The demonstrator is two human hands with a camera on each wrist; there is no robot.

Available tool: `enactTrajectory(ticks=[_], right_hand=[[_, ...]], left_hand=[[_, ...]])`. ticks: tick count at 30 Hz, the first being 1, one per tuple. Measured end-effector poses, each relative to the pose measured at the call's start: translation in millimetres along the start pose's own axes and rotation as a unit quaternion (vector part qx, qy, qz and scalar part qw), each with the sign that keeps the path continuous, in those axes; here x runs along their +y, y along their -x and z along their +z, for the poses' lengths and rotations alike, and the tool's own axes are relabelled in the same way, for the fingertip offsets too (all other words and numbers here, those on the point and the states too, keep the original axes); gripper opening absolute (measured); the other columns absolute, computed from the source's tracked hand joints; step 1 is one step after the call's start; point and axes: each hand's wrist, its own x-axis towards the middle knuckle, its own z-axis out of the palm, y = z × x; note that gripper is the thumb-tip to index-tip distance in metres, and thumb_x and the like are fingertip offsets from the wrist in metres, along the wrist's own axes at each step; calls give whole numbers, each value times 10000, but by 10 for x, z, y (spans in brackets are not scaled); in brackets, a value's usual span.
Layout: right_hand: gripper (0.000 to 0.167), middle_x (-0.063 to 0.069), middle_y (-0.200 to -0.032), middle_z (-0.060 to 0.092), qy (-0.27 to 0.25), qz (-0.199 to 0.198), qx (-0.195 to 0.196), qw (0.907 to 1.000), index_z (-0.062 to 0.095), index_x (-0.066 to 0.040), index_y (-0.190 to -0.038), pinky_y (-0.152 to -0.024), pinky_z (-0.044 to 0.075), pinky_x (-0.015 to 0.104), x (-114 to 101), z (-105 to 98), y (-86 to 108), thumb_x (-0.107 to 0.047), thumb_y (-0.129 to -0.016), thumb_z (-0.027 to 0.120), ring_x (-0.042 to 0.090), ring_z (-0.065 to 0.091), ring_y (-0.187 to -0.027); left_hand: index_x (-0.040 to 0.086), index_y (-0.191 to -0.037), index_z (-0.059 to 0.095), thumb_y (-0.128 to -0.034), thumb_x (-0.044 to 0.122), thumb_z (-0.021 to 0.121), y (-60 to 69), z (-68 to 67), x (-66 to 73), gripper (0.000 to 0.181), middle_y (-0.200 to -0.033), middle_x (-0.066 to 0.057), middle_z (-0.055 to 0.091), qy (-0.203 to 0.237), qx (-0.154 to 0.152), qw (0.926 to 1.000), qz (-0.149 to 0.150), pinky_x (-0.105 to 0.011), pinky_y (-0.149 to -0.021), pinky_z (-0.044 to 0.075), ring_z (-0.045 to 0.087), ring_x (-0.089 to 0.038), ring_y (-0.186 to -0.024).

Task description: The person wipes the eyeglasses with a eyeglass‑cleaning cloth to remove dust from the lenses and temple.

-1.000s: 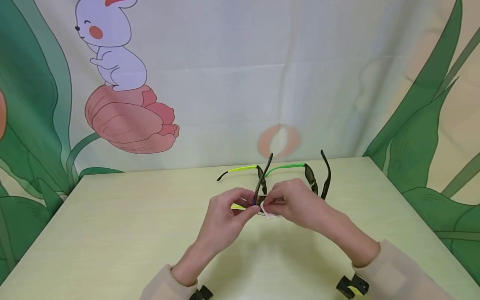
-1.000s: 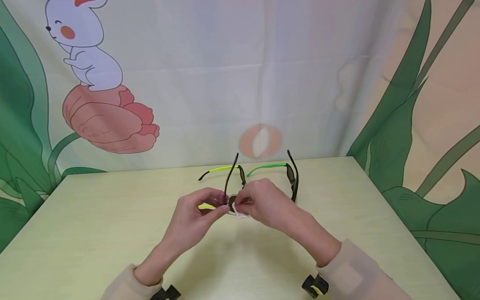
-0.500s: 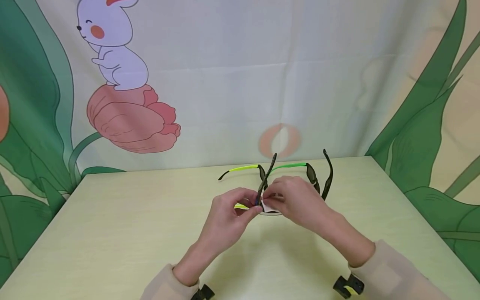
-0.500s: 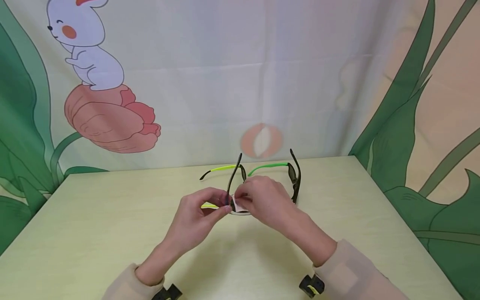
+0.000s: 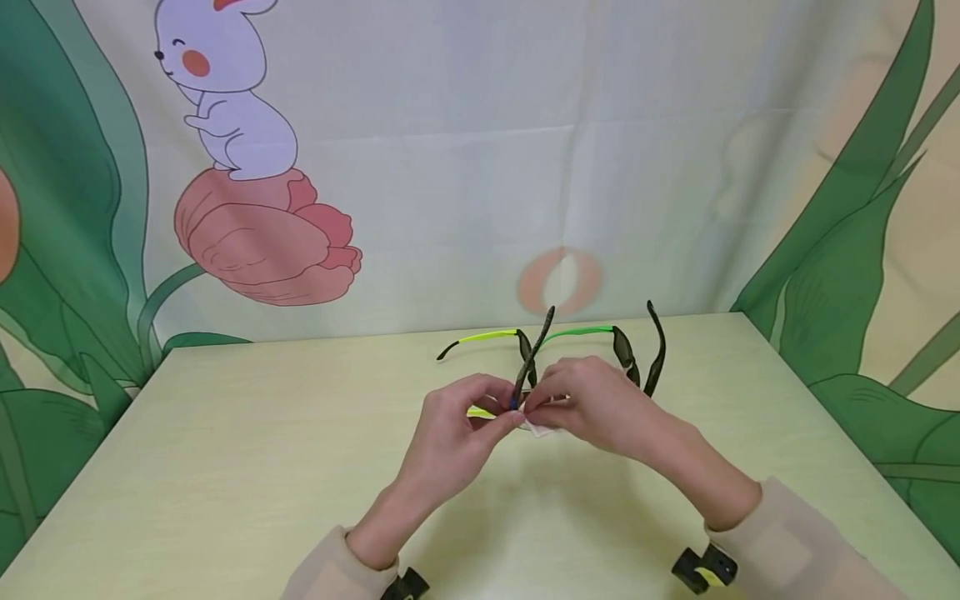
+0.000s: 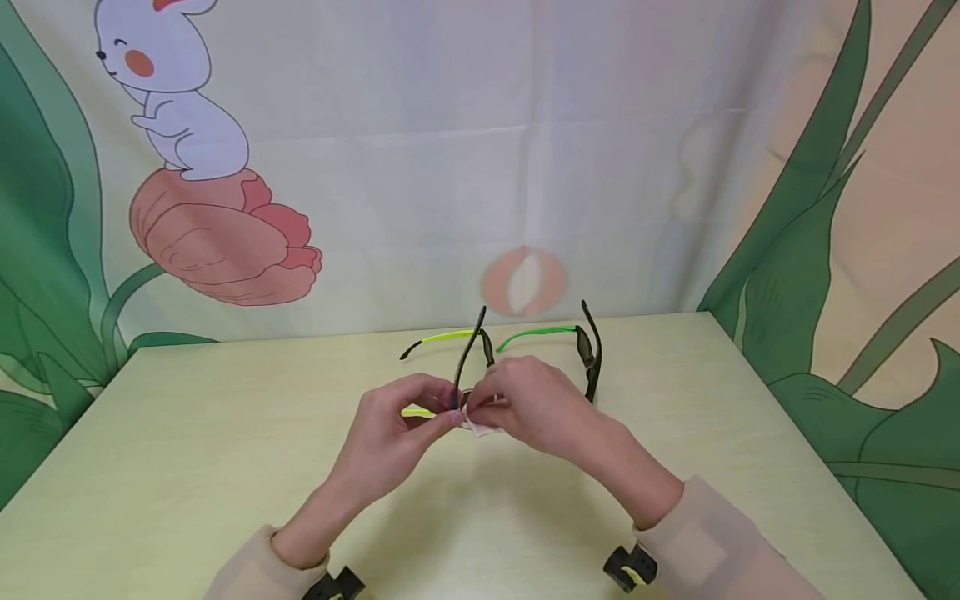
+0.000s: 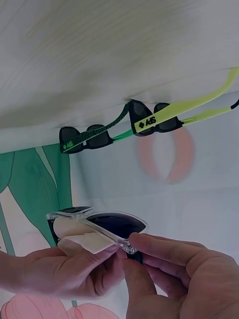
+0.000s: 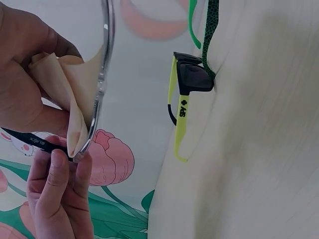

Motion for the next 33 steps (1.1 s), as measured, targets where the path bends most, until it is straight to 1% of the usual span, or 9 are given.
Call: enactTrajectory(ticks=[3,8,15,17,20,24,28,30,33], right_hand=[[70,-133,-849,678,253,-54,-114,9996,812,-159,-907,-703,545,250,-9,-9,4,-105,-868,832,41,633,-786],[104,-151,-787,622,752,56,-137,9971,784,-186,-839,-675,523,269,-31,-21,12,-97,-868,830,44,586,-733],[131,-131,-728,597,1080,151,137,9939,777,-164,-810,-618,482,256,-54,5,-8,-48,-863,806,64,543,-675],[134,-123,-727,596,1162,165,236,9928,781,-158,-814,-610,476,254,-62,21,-16,-35,-863,796,74,539,-671],[116,-111,-757,619,1258,185,374,9912,792,-152,-842,-627,498,264,-62,52,-26,-39,-871,793,87,566,-698],[70,-96,-813,659,1291,209,504,9901,803,-150,-872,-653,531,282,-61,80,-34,-81,-884,807,108,621,-757],[50,-86,-834,676,1198,25,640,9907,806,-150,-875,-654,537,274,-51,96,-36,-106,-872,828,113,641,-776],[53,-87,-842,682,1103,-81,696,9914,806,-151,-880,-660,539,269,-41,100,-31,-111,-864,837,108,645,-783],[68,-80,-859,698,762,-224,640,9948,813,-136,-911,-692,551,261,-24,95,-25,-111,-857,846,103,653,-798]], left_hand=[[34,-1012,743,-888,-25,785,3,-7,-10,144,-930,-10,723,-7,-12,10000,-23,-303,-684,625,695,-148,-828],[40,-1007,744,-882,-42,784,7,-21,-13,155,-925,-21,725,-4,-3,10000,-81,-308,-691,625,694,-147,-833],[45,-1014,748,-886,-26,787,8,-25,-6,152,-925,11,721,-74,13,10000,-28,-310,-673,622,687,-128,-838],[52,-1013,750,-883,-26,790,8,-21,-12,157,-932,-9,726,-60,-1,10000,0,-315,-679,623,691,-135,-838],[41,-1023,752,-884,-22,791,8,-14,-15,158,-945,-31,732,-43,-42,10000,21,-330,-685,625,693,-142,-837],[33,-1033,753,-887,-18,790,10,-9,-3,159,-957,-10,733,4,-71,10000,-12,-349,-692,628,693,-133,-837],[37,-1029,754,-891,-15,787,10,-3,-7,150,-969,-12,737,49,-25,10000,-12,-347,-696,629,696,-133,-833],[42,-1028,753,-894,-13,785,9,1,-10,149,-981,-21,739,64,15,10000,3,-337,-694,629,699,-138,-833],[42,-1028,749,-896,-11,784,9,4,-12,146,-989,-14,738,41,74,10000,-4,-314,-687,627,700,-132,-832]])
